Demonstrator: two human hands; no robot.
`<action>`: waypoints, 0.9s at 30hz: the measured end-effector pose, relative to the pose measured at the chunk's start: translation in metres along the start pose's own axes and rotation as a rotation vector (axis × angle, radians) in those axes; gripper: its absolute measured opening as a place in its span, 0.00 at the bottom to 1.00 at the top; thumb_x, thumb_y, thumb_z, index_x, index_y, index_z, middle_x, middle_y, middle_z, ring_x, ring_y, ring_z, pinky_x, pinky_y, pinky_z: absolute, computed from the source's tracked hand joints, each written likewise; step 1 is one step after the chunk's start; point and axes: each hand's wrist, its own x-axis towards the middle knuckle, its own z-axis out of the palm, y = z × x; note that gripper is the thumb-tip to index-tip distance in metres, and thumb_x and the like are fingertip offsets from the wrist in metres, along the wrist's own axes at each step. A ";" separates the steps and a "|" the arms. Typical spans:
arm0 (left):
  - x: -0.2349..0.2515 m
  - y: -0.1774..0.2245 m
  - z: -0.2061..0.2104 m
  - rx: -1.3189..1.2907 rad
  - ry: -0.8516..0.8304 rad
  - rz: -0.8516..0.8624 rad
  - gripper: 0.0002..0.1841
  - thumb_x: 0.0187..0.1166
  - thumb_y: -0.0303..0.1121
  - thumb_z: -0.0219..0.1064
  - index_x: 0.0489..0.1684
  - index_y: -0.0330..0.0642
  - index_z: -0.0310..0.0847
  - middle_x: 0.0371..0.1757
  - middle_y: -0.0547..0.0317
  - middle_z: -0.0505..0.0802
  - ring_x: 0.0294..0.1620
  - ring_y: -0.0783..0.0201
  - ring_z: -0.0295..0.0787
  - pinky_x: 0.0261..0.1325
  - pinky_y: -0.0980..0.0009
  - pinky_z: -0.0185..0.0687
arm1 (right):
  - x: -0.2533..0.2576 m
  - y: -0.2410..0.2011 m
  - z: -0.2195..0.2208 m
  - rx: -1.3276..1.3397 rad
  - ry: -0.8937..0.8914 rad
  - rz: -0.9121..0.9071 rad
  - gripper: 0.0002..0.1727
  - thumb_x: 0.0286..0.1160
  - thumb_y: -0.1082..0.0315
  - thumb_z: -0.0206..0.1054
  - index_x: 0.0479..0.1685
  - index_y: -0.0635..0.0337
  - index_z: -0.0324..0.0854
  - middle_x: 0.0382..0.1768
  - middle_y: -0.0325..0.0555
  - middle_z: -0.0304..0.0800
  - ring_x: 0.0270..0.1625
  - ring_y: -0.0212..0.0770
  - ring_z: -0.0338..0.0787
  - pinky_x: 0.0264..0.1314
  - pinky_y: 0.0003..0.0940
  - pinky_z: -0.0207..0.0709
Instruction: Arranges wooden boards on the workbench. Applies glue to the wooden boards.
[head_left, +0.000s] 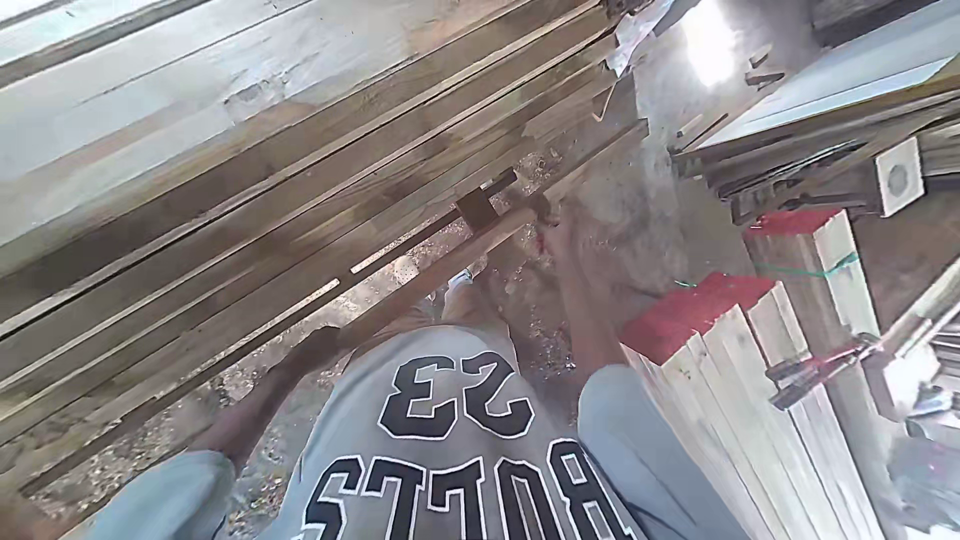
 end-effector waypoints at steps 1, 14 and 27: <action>0.001 0.000 0.001 -0.002 0.012 -0.010 0.47 0.74 0.77 0.55 0.51 0.31 0.86 0.48 0.30 0.91 0.54 0.33 0.90 0.58 0.28 0.79 | -0.013 -0.004 0.010 -0.020 -0.035 0.016 0.20 0.77 0.67 0.70 0.64 0.67 0.86 0.40 0.58 0.94 0.31 0.47 0.93 0.41 0.46 0.90; -0.013 0.032 0.004 0.186 0.251 -0.125 0.49 0.66 0.82 0.57 0.63 0.43 0.82 0.55 0.36 0.93 0.59 0.35 0.91 0.56 0.31 0.84 | -0.049 0.059 -0.011 0.852 -0.146 0.117 0.17 0.87 0.73 0.61 0.65 0.77 0.78 0.44 0.62 0.95 0.41 0.50 0.98 0.46 0.41 0.94; -0.003 0.074 -0.018 0.239 0.473 -0.090 0.50 0.69 0.78 0.60 0.73 0.36 0.79 0.58 0.32 0.92 0.62 0.32 0.89 0.62 0.29 0.80 | -0.011 0.091 -0.028 1.100 -0.077 -0.033 0.17 0.90 0.72 0.57 0.68 0.74 0.77 0.54 0.65 0.92 0.50 0.55 0.96 0.50 0.48 0.93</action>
